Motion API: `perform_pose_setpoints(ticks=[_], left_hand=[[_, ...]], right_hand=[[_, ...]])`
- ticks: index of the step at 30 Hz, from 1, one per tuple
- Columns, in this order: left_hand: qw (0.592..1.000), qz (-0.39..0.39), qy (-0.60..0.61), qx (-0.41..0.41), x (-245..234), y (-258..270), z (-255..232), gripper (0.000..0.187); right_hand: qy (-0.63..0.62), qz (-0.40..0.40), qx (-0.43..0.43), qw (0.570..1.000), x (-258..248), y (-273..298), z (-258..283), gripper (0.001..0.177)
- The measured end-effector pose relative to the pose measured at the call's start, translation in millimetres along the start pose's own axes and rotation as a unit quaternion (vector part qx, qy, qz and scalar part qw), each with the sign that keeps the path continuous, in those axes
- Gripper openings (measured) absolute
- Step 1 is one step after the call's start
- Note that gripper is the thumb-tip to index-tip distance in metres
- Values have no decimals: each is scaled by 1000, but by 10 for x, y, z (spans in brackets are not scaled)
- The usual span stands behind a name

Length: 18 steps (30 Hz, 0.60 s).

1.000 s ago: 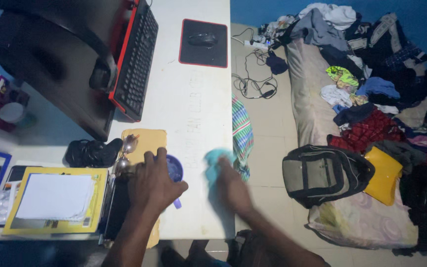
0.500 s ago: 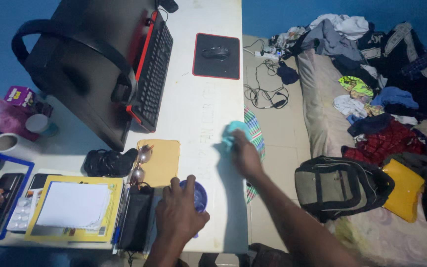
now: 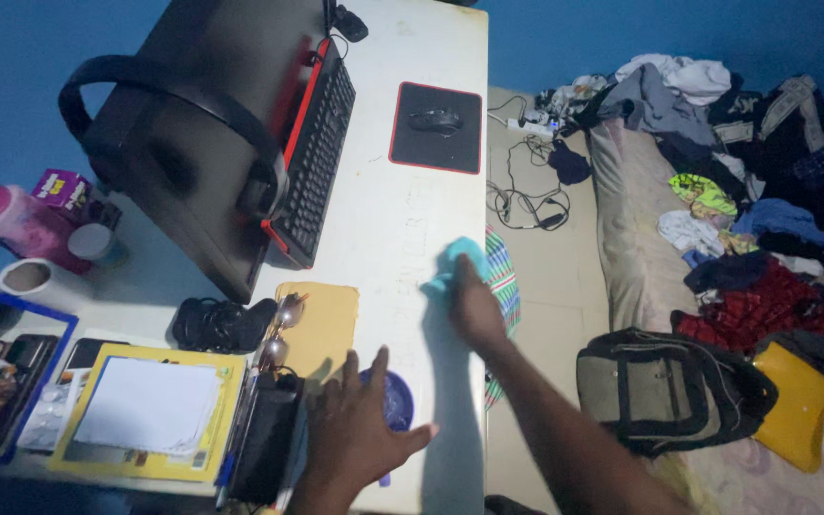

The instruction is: The person cleans a white desk surface using a light blue cloth. They move a purple cup, a power adapter, and a mouse to wipe underneath them, then return the items to their original positions. The person also wipes the mousepad and the mouse itself.

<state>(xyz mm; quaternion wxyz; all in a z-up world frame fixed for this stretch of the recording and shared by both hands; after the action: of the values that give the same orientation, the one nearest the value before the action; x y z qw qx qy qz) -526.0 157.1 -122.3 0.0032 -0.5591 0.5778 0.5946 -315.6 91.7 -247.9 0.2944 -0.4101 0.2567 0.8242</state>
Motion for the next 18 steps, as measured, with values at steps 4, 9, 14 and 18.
perform_pose_setpoints(ticks=[4,9,14,18], left_hand=[[984,-118,136,-7,-159,-311,151,74],[988,-148,34,-5,-310,-943,443,51],[991,-131,3,-22,-380,-1423,601,61],[992,-103,-13,-69,-412,-1572,613,64]], right_hand=[[-30,-33,-274,961,337,189,458,33],[-125,15,-176,976,104,-228,135,39],[-119,-86,-1,989,-197,-941,-85,42],[-235,10,-148,961,378,-943,529,37]])
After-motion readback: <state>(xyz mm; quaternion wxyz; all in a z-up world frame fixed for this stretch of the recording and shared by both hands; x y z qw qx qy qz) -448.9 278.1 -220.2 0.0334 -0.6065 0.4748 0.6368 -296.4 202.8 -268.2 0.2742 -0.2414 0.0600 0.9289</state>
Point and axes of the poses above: each hand's wrist, its own y-axis away from the middle knuckle, its own x-axis out of the palm, z = x × y, the point moved 3 cm from there along -y, towards the middle knuckle, and after that the axes turned 7 degrees about z, right-handed, at the moved point
